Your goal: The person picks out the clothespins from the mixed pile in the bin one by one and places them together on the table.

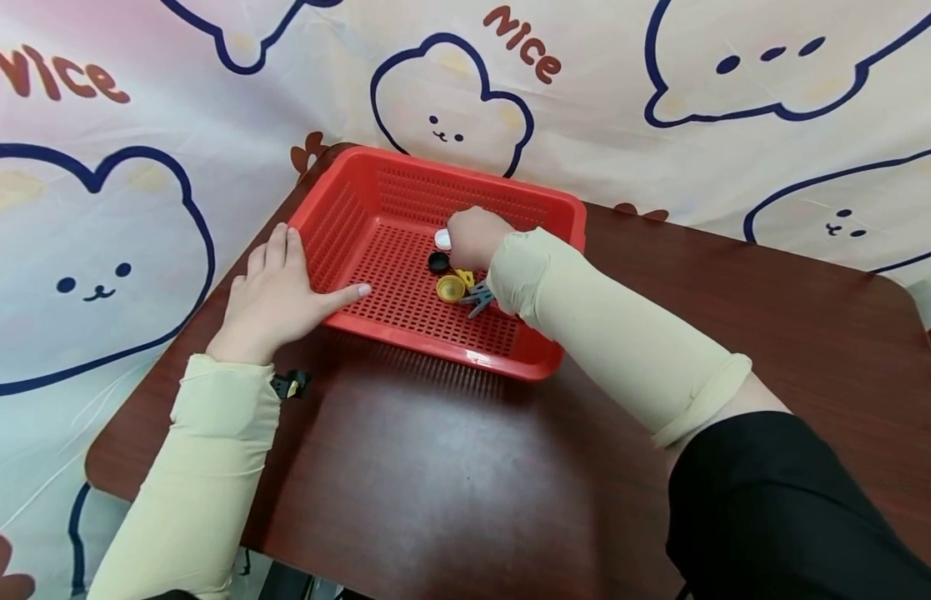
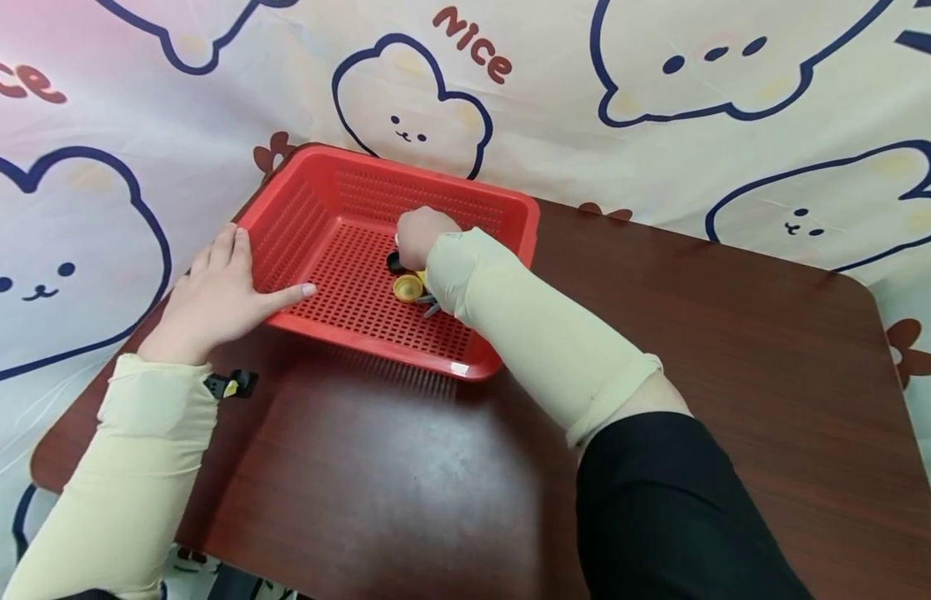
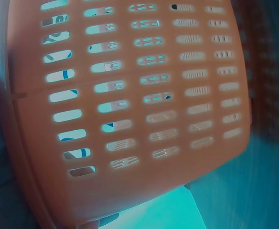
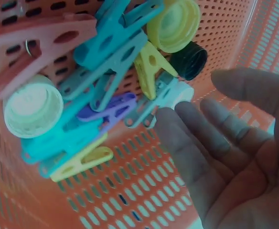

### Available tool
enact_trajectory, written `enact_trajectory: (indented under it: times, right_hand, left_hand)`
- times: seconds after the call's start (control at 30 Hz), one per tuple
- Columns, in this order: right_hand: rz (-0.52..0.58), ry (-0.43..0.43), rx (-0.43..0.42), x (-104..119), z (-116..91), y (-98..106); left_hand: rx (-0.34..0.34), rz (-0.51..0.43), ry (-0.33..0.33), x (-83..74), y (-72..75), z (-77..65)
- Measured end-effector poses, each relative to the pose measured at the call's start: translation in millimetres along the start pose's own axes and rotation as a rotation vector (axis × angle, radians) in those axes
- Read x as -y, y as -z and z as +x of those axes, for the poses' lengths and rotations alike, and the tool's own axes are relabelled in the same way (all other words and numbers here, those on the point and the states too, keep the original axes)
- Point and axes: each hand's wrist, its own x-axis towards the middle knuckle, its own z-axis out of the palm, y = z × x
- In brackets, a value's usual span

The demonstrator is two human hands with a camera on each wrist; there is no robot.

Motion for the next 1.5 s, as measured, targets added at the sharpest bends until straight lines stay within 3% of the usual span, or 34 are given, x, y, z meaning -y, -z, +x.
enact_trajectory:
  times: [0.17,0.4,0.53,0.67,0.9,1.13,1.23,1.33,1.5]
  right_hand:
    - [0.115,-0.087,-0.005,-7.6,9.2,-4.5]
    - [0.434,-0.239,-0.004,-16.6,17.2,-15.6]
    - [0.557,-0.293,-0.029,-18.0,19.0,-23.7]
    - [0.548,-0.302,-0.071,-19.3,23.1,-30.9]
    - [0.377,-0.259,-0.124,-15.2,28.2,-39.8]
    - [0.35,-0.251,-0.123,-12.0,27.0,-40.5]
    - [0.394,-0.253,-0.117,-13.0,24.9,-36.9]
    - [0.608,-0.276,-0.114,-15.5,22.7,-30.8]
    - [1.249,-0.295,-0.091,-20.6,19.7,-18.7]
  left_hand:
    - [-0.006,-0.001,0.006,0.5,-1.1,0.6]
    - [-0.015,-0.006,0.012,-0.4,-2.4,1.1]
    - [-0.014,0.001,0.013,-0.4,-3.0,2.4]
    - [-0.02,0.007,0.01,-1.5,-2.2,3.2]
    - [-0.015,0.018,0.014,-1.7,-2.4,3.4]
    - [-0.008,0.013,0.019,-2.5,-2.6,3.6]
    - [-0.005,0.007,0.022,-3.2,-2.5,3.0]
    - [-0.002,0.003,0.026,-3.3,-2.6,2.4]
    - [0.001,0.001,0.03,-1.1,-2.4,1.5]
